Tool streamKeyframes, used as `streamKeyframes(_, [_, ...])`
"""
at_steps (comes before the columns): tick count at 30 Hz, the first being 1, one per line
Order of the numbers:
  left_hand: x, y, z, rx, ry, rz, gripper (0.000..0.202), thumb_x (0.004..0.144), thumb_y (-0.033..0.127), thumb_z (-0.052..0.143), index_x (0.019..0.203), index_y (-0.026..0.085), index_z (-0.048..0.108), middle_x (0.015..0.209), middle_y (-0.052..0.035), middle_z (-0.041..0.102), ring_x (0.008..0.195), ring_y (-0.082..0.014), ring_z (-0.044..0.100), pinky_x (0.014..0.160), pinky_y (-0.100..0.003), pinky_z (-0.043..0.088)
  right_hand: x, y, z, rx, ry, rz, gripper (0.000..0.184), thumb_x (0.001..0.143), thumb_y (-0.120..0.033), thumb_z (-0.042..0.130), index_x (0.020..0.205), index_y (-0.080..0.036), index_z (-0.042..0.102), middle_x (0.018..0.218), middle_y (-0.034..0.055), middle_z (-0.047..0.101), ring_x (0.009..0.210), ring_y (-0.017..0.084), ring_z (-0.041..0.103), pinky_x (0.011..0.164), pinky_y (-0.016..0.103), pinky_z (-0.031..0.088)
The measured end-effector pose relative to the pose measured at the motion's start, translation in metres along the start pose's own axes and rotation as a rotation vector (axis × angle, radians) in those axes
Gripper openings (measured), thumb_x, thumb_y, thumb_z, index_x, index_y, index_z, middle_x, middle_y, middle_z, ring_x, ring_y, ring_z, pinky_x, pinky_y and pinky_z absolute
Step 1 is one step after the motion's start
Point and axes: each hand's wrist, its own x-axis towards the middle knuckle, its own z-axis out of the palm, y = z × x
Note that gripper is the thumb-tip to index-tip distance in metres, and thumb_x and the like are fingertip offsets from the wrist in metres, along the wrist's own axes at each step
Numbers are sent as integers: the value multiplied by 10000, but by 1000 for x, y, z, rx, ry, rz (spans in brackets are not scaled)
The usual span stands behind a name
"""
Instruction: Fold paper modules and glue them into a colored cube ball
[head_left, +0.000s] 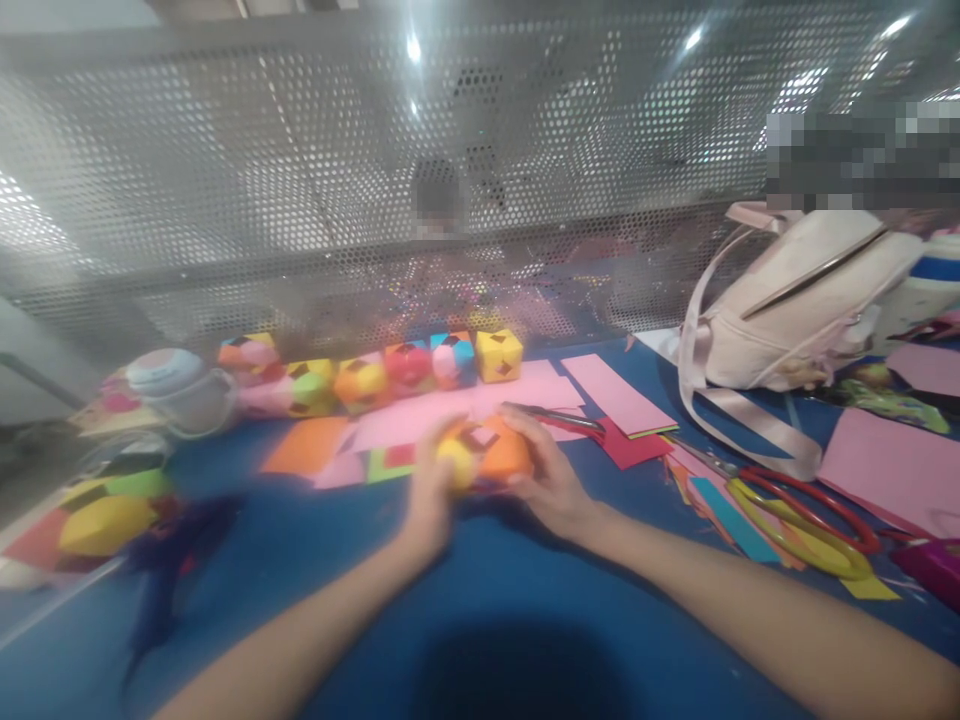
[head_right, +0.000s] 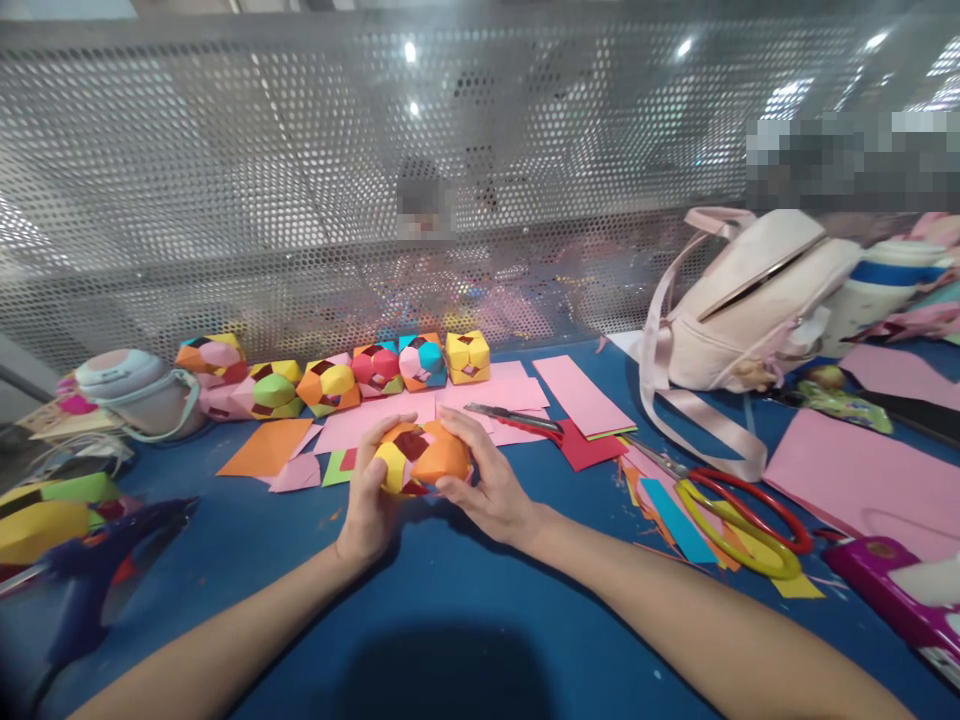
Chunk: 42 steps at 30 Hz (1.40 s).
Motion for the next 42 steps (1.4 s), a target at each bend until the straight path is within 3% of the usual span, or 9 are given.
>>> streamKeyframes(7, [-1,-2,1,-32,21,-17,444,804,469,541,1179,232,543,1051,-77,643,870,-221,620,719,-329,511,-3,2,3,25,-4,63,551,862,-492,496,1338,-262,339,1419,114,400,1330,246,346,1089,456,303])
streamKeyframes(13, [-2,-2,6,-40,31,-10,435,802,474,551,1170,242,536,1120,-76,616,998,-238,591,815,-347,495,-4,0,4,34,-18,98,538,874,-503,466,1337,-265,329,1421,109,392,1342,240,324,1094,455,305])
streamKeyframes(19, [-4,-4,7,-36,19,-53,421,822,468,530,1183,254,507,1132,-73,600,943,-226,605,760,-335,509,-3,-3,5,58,-1,103,495,899,-452,453,1341,-268,325,1421,100,391,1332,221,343,1098,435,304])
streamKeyframes(23, [-4,-4,7,-24,31,-63,431,811,471,541,1179,248,508,1168,-77,581,996,-234,587,810,-343,496,-1,-5,5,20,-37,91,499,897,-430,473,1345,-273,319,1417,100,389,1332,217,342,1093,425,315])
streamKeyframes(28, [-4,-4,8,-47,35,-99,488,813,480,528,1235,246,458,1214,-97,550,1039,-254,578,809,-357,500,-1,-8,4,7,-47,118,485,921,-473,380,1354,-264,316,1424,99,382,1341,213,324,1094,422,314])
streamKeyframes(33, [-4,-3,9,-6,-3,-53,479,818,476,522,1216,215,471,1211,-96,556,1117,-252,536,928,-375,443,-2,-8,4,7,-65,112,463,934,-460,352,1355,-269,325,1438,85,366,1352,206,301,1101,433,295])
streamKeyframes(39, [-4,2,12,38,12,-107,513,827,486,498,1250,201,442,1260,-112,541,1147,-257,527,938,-379,443,-1,-9,6,58,-58,195,455,930,-457,363,1337,-253,353,1434,91,370,1331,204,339,1093,427,308])
streamKeyframes(42, [0,5,14,48,12,-178,552,836,498,482,1291,196,409,1277,-118,539,1147,-257,535,944,-383,443,3,-9,6,58,-22,272,460,921,-477,370,1306,-226,400,1378,98,443,1304,209,378,1089,408,312])
